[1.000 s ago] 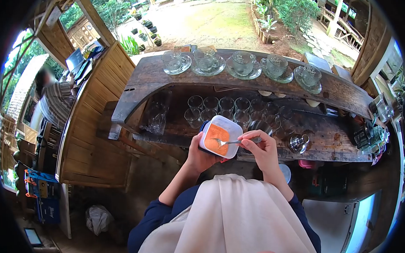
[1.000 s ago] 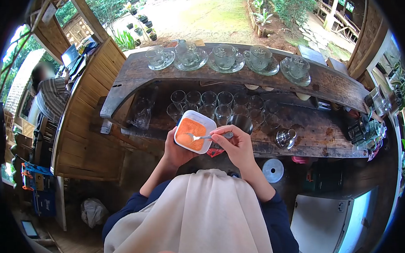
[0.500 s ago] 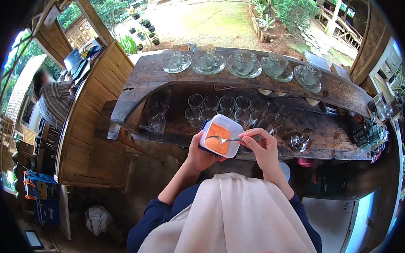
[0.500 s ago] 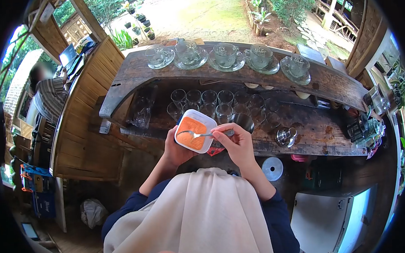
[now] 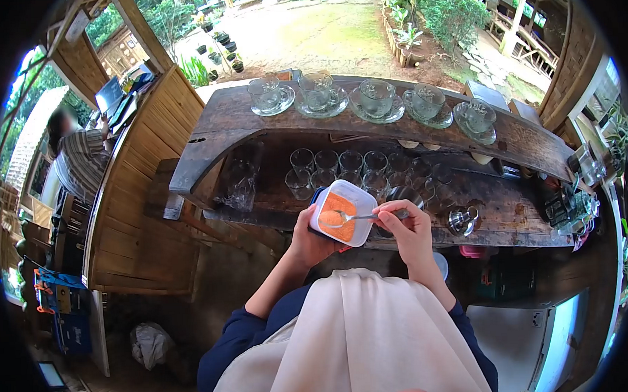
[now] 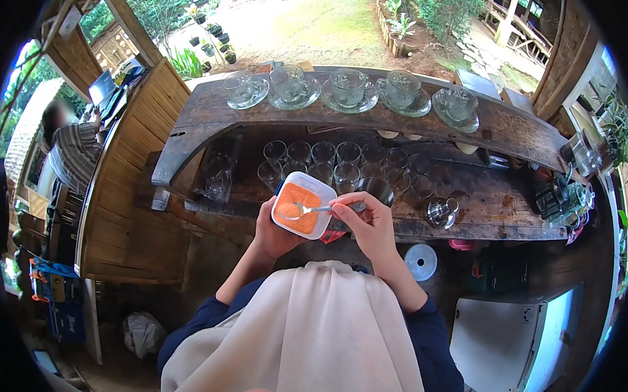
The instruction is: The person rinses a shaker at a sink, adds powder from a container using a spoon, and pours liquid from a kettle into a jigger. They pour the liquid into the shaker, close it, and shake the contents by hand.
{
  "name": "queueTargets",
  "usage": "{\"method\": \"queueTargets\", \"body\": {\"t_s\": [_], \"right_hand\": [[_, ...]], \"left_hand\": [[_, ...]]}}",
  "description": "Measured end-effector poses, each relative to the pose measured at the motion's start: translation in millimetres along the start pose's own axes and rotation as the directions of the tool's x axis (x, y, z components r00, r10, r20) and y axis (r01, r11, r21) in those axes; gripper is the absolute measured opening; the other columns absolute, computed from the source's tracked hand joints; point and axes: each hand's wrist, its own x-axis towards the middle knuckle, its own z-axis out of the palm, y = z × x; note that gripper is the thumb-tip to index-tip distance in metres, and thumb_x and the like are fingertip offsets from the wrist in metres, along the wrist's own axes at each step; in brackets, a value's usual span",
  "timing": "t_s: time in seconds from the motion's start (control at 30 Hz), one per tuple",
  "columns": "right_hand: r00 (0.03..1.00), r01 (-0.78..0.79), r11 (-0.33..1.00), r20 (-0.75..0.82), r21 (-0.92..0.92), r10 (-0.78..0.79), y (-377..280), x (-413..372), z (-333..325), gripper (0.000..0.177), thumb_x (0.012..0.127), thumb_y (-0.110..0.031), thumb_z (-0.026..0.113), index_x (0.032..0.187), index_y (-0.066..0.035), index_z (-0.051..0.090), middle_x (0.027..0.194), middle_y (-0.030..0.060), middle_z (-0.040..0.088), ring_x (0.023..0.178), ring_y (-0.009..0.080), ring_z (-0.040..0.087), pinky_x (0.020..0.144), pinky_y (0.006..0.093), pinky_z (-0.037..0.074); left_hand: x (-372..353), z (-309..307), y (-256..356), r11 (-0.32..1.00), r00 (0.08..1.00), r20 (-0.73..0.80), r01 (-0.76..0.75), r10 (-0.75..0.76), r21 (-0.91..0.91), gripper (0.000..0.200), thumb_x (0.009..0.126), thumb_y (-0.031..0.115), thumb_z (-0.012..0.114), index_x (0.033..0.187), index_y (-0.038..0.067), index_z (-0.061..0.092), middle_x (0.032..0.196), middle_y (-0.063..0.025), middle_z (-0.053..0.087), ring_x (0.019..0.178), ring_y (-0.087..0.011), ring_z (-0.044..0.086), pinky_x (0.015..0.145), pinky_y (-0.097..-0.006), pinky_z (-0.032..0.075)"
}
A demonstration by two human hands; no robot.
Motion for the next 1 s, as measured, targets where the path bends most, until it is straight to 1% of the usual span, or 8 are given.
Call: {"method": "queueTargets", "body": {"t_s": [0.2,0.27,0.47,0.57,0.77,0.83,0.93,1.0], "right_hand": [[0.999,-0.013,1.0,-0.04,0.028,0.014,2,0,-2,0.01,0.088,0.0,0.06,0.097,0.004,0.061,0.094,0.0111,0.065,0.087,0.0145,0.064,0.082,0.0284,0.055],[0.999,-0.007,1.0,-0.033,0.03,0.008,2,0,-2,0.01,0.088,0.0,0.06,0.097,0.004,0.061,0.094,0.011,0.065,0.087,0.0142,0.064,0.082,0.0291,0.055],[0.999,0.025,1.0,-0.021,0.018,-0.024,0,-1,-4,0.01,0.087,0.001,0.059,0.097,0.004,0.061,0.095,0.0107,0.064,0.087,0.0144,0.064,0.082,0.0292,0.055],[0.999,0.03,0.999,-0.017,0.019,-0.03,-3,-4,-5,0.01,0.087,0.002,0.06,0.097,0.004,0.061,0.095,0.0107,0.064,0.088,0.0146,0.064,0.082,0.0285,0.055],[0.999,0.039,0.999,-0.005,0.013,-0.039,-3,-6,-10,0.01,0.087,0.002,0.06,0.097,0.004,0.06,0.095,0.0113,0.064,0.089,0.0156,0.064,0.082,0.0284,0.055],[0.997,0.06,0.998,-0.044,-0.019,-0.061,-3,-5,-12,0.01,0.087,0.002,0.059,0.097,0.004,0.06,0.096,0.0116,0.064,0.088,0.0158,0.064,0.082,0.0285,0.054],[0.999,0.053,0.998,0.007,0.02,-0.053,-3,-7,-12,0.01,0.087,0.002,0.06,0.097,0.004,0.06,0.097,0.0118,0.064,0.088,0.0157,0.064,0.081,0.0276,0.054],[0.998,0.054,0.999,-0.015,0.0,-0.054,-3,-7,-13,0.01,0.087,0.002,0.06,0.097,0.004,0.061,0.097,0.0119,0.064,0.088,0.0155,0.064,0.081,0.0273,0.054]], "left_hand": [[1,3,1,1.0,1.0,0.01,0.007,-0.007,0.03,0.067,0.089,0.054,0.033,0.138,0.009,0.036,0.136,-0.0139,0.045,0.12,-0.0322,0.049,0.095,-0.0514,0.044],[1,11,-1,0.999,0.991,-0.13,0.0,0.005,0.037,0.068,0.087,0.056,0.032,0.136,0.009,0.038,0.129,-0.0137,0.05,0.11,-0.0309,0.055,0.077,-0.0424,0.049],[4,16,-1,0.998,0.992,-0.124,0.019,-0.011,0.064,0.068,0.086,0.057,0.032,0.135,0.01,0.039,0.128,-0.013,0.05,0.109,-0.0297,0.055,0.074,-0.0409,0.048],[7,6,-4,0.997,0.998,-0.05,0.042,-0.038,0.072,0.069,0.086,0.057,0.032,0.136,0.01,0.039,0.13,-0.0129,0.049,0.111,-0.0294,0.054,0.079,-0.0425,0.048],[7,15,-5,0.996,0.994,-0.095,0.054,-0.047,0.071,0.069,0.086,0.056,0.032,0.137,0.01,0.037,0.134,-0.0123,0.046,0.117,-0.0294,0.051,0.09,-0.046,0.044],[8,17,-5,0.996,0.995,-0.09,0.056,-0.049,0.073,0.069,0.087,0.056,0.032,0.137,0.01,0.037,0.134,-0.0123,0.046,0.117,-0.0293,0.051,0.091,-0.0461,0.044],[9,8,-6,0.994,0.997,-0.062,0.048,-0.042,0.095,0.068,0.087,0.056,0.032,0.137,0.01,0.038,0.134,-0.0124,0.046,0.118,-0.0292,0.05,0.092,-0.0466,0.043],[10,6,-7,0.993,0.999,-0.036,0.04,-0.036,0.114,0.068,0.087,0.055,0.032,0.137,0.01,0.038,0.134,-0.0124,0.046,0.118,-0.0292,0.05,0.093,-0.047,0.043]]}}
